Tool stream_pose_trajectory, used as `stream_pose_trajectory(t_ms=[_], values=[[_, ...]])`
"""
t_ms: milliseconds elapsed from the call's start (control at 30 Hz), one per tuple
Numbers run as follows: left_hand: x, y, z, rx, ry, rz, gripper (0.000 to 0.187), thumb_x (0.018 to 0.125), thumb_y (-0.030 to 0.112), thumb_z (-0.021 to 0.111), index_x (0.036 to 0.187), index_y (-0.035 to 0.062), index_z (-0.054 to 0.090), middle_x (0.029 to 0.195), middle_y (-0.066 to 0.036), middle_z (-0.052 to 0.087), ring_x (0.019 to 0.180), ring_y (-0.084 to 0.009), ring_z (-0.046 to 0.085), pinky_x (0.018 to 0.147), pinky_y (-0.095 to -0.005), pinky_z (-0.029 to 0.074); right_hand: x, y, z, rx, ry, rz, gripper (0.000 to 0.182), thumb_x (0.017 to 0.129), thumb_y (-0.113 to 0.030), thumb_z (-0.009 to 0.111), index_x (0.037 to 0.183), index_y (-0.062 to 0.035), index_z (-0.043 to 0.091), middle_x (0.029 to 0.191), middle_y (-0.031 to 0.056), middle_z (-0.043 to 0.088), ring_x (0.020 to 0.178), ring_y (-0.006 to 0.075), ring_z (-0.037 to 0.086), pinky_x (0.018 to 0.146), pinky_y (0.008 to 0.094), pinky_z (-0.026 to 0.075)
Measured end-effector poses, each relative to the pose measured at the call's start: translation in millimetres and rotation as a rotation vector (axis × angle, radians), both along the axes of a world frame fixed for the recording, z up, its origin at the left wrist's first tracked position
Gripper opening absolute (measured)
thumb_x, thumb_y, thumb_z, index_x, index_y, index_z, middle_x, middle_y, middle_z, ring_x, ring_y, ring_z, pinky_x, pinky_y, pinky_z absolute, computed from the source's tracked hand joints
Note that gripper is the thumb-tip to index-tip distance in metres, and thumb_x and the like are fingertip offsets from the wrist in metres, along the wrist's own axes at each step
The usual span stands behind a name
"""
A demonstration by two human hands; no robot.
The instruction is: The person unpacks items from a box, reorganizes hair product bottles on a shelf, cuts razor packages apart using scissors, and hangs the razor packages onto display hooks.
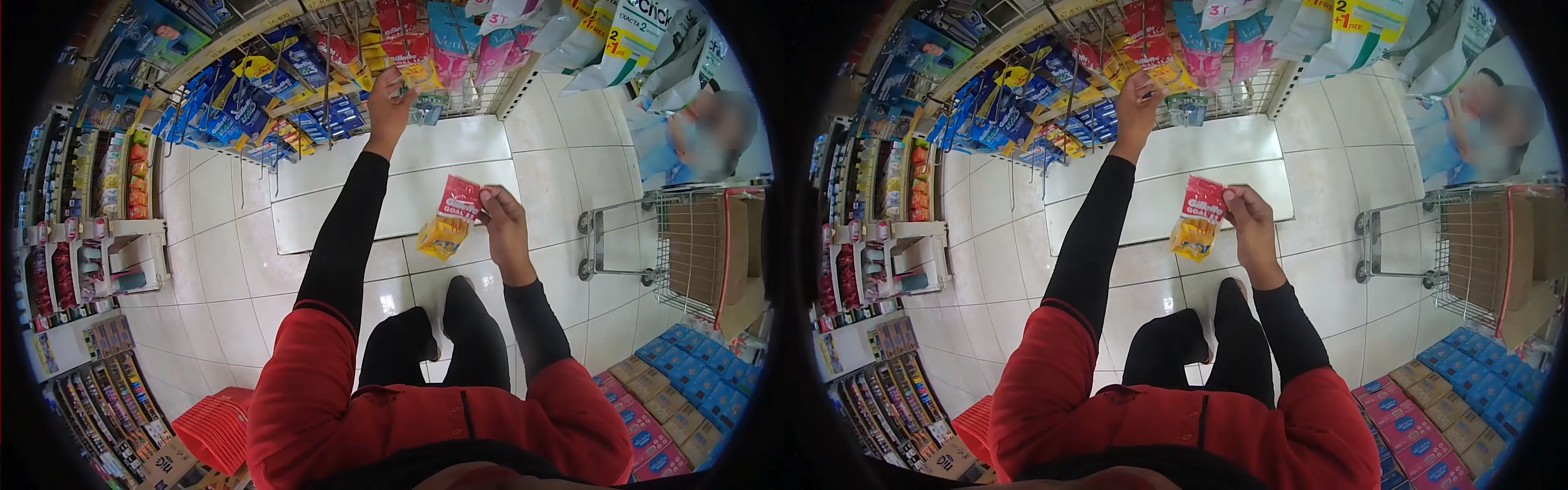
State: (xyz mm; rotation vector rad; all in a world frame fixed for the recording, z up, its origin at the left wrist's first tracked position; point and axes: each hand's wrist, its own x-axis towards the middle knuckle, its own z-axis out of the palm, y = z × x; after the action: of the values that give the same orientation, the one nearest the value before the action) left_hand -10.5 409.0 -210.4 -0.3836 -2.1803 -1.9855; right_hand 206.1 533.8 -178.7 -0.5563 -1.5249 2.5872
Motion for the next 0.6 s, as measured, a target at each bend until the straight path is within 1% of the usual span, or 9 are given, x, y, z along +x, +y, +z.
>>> stream_pose_trajectory(t_ms=[33, 167, 267, 333, 367, 433, 467, 533, 600], values=[[4, -3, 0, 0.075, -0.002, 0.014, 0.040, 0.076, 0.009, 0.063, 0.111, -0.0009, 0.045, 0.105, -0.010, 0.053, 0.098, -0.0140, 0.051, 0.080, -0.0249, 0.043, -6, -1, 8, 0.024, 0.017, -0.005, 0.011, 0.085, -0.014, 0.050, 0.084, -0.0044, 0.056, 0.077, -0.0019, 0.055, 0.072, 0.0052, 0.051, 0.070, 0.0218, 0.042], [36, -34, -23, -0.018, 0.035, 0.099, 0.046, 0.078, 0.011, 0.061, 0.117, -0.0014, 0.040, 0.114, -0.013, 0.048, 0.107, -0.0191, 0.046, 0.083, -0.0287, 0.042, -43, -12, 54, 0.153, 0.151, 0.037, 0.013, 0.085, -0.015, 0.051, 0.086, -0.0032, 0.056, 0.075, -0.0023, 0.054, 0.070, 0.0042, 0.048, 0.065, 0.0203, 0.042], [92, -54, -22, 0.293, -0.238, -0.033, 0.038, 0.083, 0.017, 0.056, 0.115, 0.0023, 0.043, 0.107, -0.011, 0.052, 0.098, -0.0177, 0.051, 0.083, -0.0284, 0.041, -66, -26, 83, 0.217, 0.238, 0.046, 0.013, 0.085, -0.016, 0.051, 0.085, -0.0030, 0.056, 0.075, -0.0027, 0.053, 0.067, 0.0035, 0.047, 0.062, 0.0183, 0.041], [125, -63, -3, 0.738, -0.643, -0.385, 0.041, 0.088, 0.031, 0.045, 0.119, 0.0046, 0.041, 0.111, -0.012, 0.051, 0.098, -0.0188, 0.052, 0.082, -0.0308, 0.042, -76, -35, 96, 0.193, 0.373, 0.042, 0.013, 0.086, -0.015, 0.050, 0.089, -0.0040, 0.055, 0.076, -0.0029, 0.054, 0.066, 0.0033, 0.047, 0.061, 0.0173, 0.040], [140, -66, 8, 0.742, -0.646, -0.381, 0.041, 0.088, 0.031, 0.045, 0.119, 0.0046, 0.041, 0.111, -0.012, 0.051, 0.098, -0.0188, 0.052, 0.082, -0.0308, 0.042, -80, -37, 96, 0.195, 0.368, 0.046, 0.013, 0.086, -0.015, 0.050, 0.089, -0.0040, 0.055, 0.076, -0.0029, 0.054, 0.066, 0.0033, 0.047, 0.061, 0.0173, 0.040], [166, -67, 28, 0.918, -0.827, -0.484, 0.050, 0.088, 0.041, 0.040, 0.120, 0.0034, 0.040, 0.110, -0.013, 0.051, 0.098, -0.0198, 0.052, 0.081, -0.0349, 0.044, -85, -42, 94, -0.128, 0.339, 0.071, 0.013, 0.087, -0.014, 0.047, 0.093, -0.0037, 0.054, 0.080, -0.0014, 0.055, 0.067, 0.0041, 0.049, 0.062, 0.0183, 0.041], [173, -68, 33, 0.925, -0.829, -0.474, 0.050, 0.088, 0.041, 0.040, 0.120, 0.0034, 0.040, 0.110, -0.013, 0.051, 0.098, -0.0198, 0.052, 0.081, -0.0349, 0.044, -86, -45, 94, -0.245, 0.317, 0.088, 0.013, 0.088, -0.011, 0.041, 0.095, -0.0032, 0.050, 0.086, 0.0036, 0.054, 0.081, 0.0128, 0.052, 0.075, 0.0261, 0.042], [184, -72, 34, 1.089, -0.869, -0.781, 0.053, 0.085, 0.041, 0.046, 0.120, 0.0011, 0.039, 0.108, -0.013, 0.053, 0.094, -0.0207, 0.055, 0.078, -0.0367, 0.047, -89, -46, 80, -0.327, 0.276, 0.107, 0.015, 0.088, -0.012, 0.040, 0.095, -0.0037, 0.050, 0.083, 0.0039, 0.054, 0.080, 0.0150, 0.052, 0.074, 0.0278, 0.042], [186, -76, 8, 1.109, -0.780, -0.823, 0.053, 0.084, 0.038, 0.050, 0.119, -0.0002, 0.039, 0.108, -0.013, 0.054, 0.091, -0.0205, 0.057, 0.076, -0.0350, 0.048, -101, -40, 52, -0.456, 0.295, 0.208, 0.021, 0.089, -0.022, 0.037, 0.097, -0.0055, 0.049, 0.077, 0.0043, 0.050, 0.077, 0.0202, 0.050, 0.070, 0.0325, 0.041]])
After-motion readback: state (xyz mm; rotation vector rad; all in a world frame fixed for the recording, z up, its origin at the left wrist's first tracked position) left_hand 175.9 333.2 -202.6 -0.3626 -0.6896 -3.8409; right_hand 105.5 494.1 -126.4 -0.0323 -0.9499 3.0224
